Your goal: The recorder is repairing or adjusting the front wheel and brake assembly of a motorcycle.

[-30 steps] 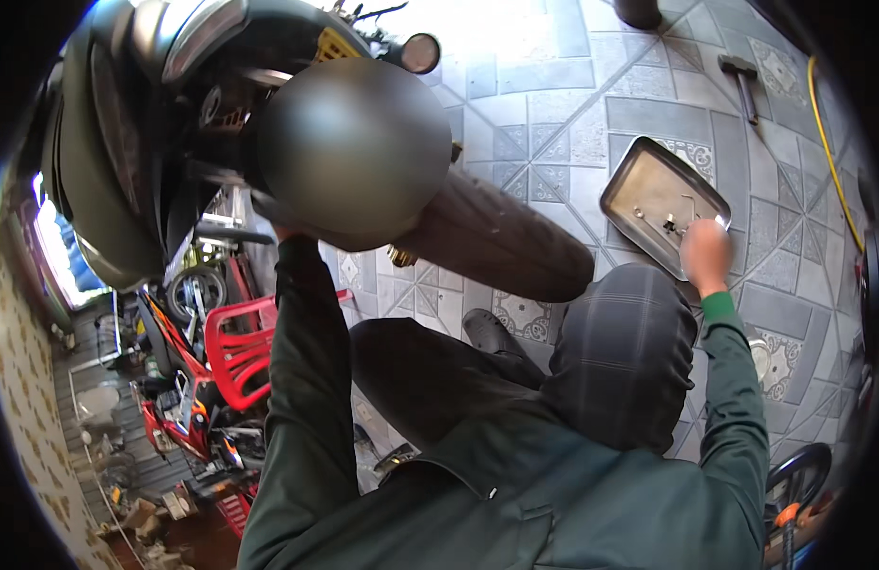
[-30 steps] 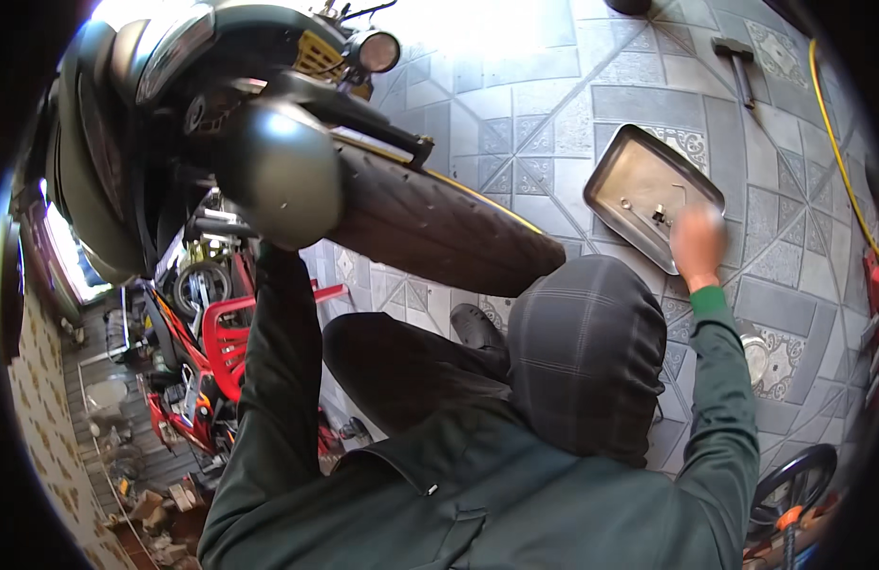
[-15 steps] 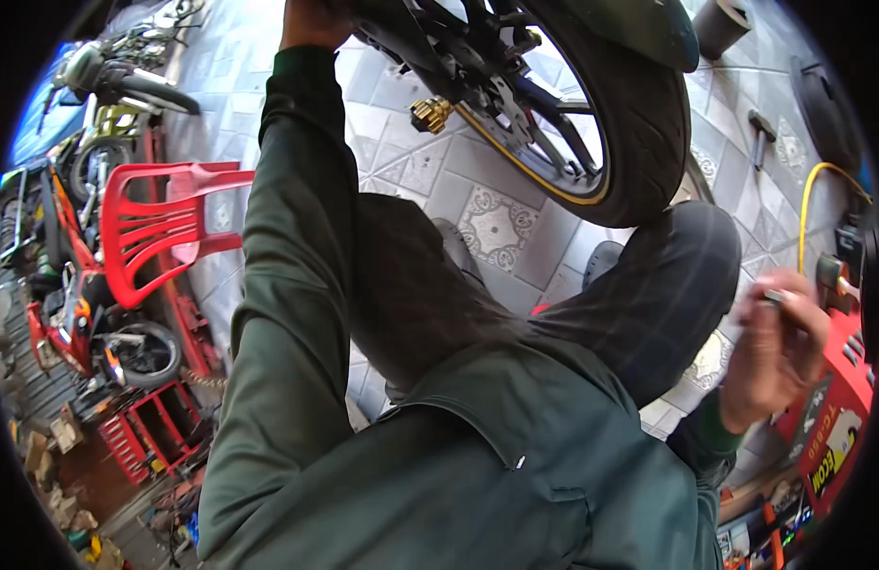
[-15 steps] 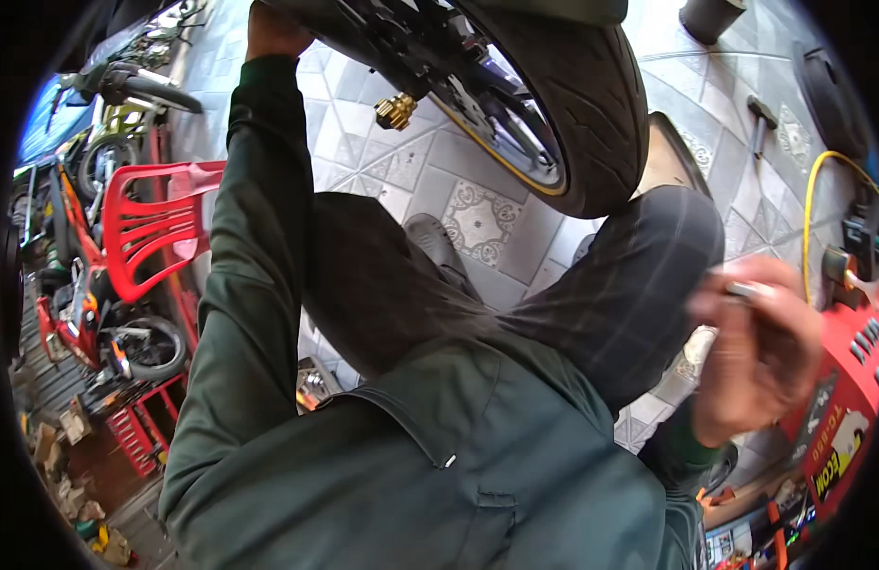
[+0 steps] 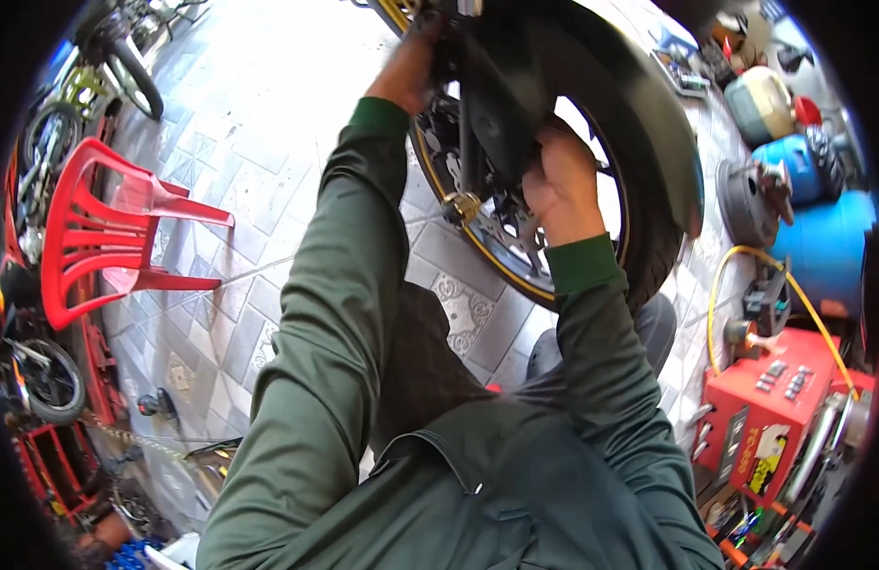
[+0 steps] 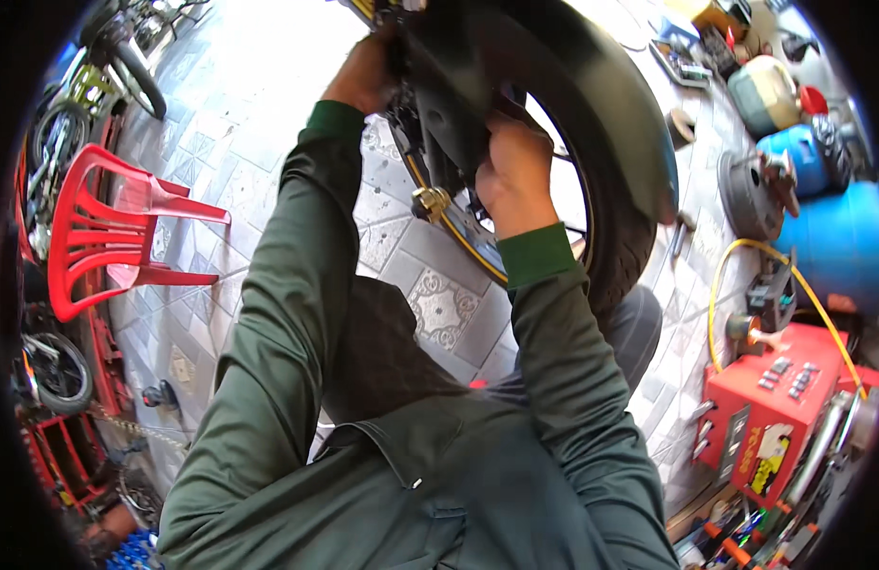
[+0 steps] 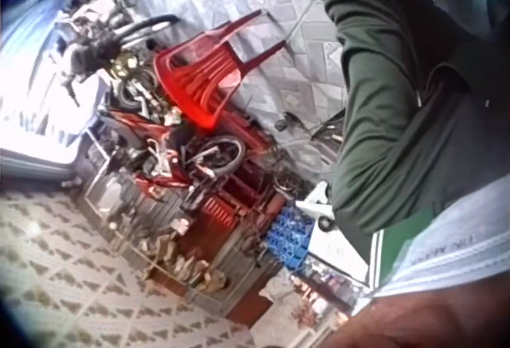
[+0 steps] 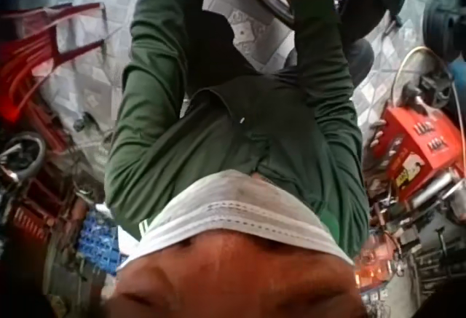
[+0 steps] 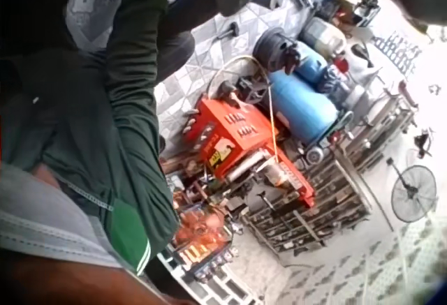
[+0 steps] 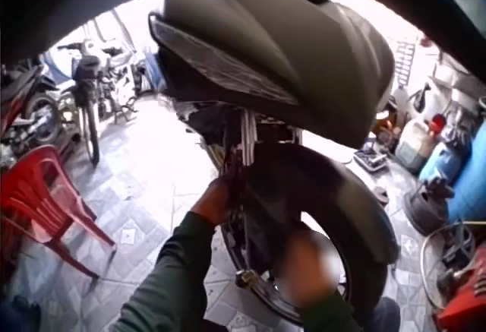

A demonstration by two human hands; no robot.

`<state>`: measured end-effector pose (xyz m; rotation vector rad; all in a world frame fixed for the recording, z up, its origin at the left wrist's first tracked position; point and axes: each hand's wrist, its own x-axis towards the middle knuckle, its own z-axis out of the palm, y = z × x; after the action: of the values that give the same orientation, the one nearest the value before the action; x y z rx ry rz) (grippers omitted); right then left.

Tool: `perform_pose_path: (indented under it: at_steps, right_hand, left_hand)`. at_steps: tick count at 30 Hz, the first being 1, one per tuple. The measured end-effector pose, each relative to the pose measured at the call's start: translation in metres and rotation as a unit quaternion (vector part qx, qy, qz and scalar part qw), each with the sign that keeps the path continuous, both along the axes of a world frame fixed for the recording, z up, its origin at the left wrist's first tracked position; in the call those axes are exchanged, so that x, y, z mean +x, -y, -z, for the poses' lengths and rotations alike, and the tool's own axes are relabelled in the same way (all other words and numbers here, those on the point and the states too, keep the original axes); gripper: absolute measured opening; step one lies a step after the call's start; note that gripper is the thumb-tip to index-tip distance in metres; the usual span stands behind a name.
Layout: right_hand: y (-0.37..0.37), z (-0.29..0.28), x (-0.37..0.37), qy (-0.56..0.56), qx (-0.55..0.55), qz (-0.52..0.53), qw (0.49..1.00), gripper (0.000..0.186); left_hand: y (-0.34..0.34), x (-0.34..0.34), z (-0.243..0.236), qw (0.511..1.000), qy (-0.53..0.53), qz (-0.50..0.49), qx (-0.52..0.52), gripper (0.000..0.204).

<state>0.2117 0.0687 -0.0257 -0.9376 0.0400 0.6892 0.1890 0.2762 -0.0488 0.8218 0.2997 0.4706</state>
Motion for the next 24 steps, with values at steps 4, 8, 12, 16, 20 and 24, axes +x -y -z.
perform_pose_path:
  at_steps: [4,8,12,16,20,24]
  right_hand:
    - [0.015,0.023,0.025,0.165,-0.041,-0.145,0.975,0.030]
    - [0.020,0.030,0.041,0.071,0.080,-0.237,0.966,0.033]
    - [0.002,0.042,0.070,0.034,0.017,-0.251,0.967,0.035]
    - [-0.002,0.031,0.050,0.103,-0.005,-0.258,0.961,0.036]
    - [-0.010,0.022,0.048,0.010,0.029,-0.245,0.969,0.034]
    - [-0.004,0.011,0.043,0.118,-0.048,-0.258,0.958,0.035]
  left_hand:
    - [0.006,-0.007,-0.015,0.999,-0.023,-0.031,0.026,0.034]
    - [0.007,-0.010,-0.016,0.999,-0.025,-0.014,0.027,0.034]
    - [0.007,-0.001,-0.014,0.999,-0.019,-0.011,0.036,0.034]
    - [-0.004,0.004,0.003,0.999,-0.012,-0.020,0.043,0.035]
    - [-0.005,0.007,0.005,0.998,-0.017,-0.013,0.051,0.035]
    - [-0.006,0.007,0.006,0.998,-0.026,-0.007,0.049,0.035]
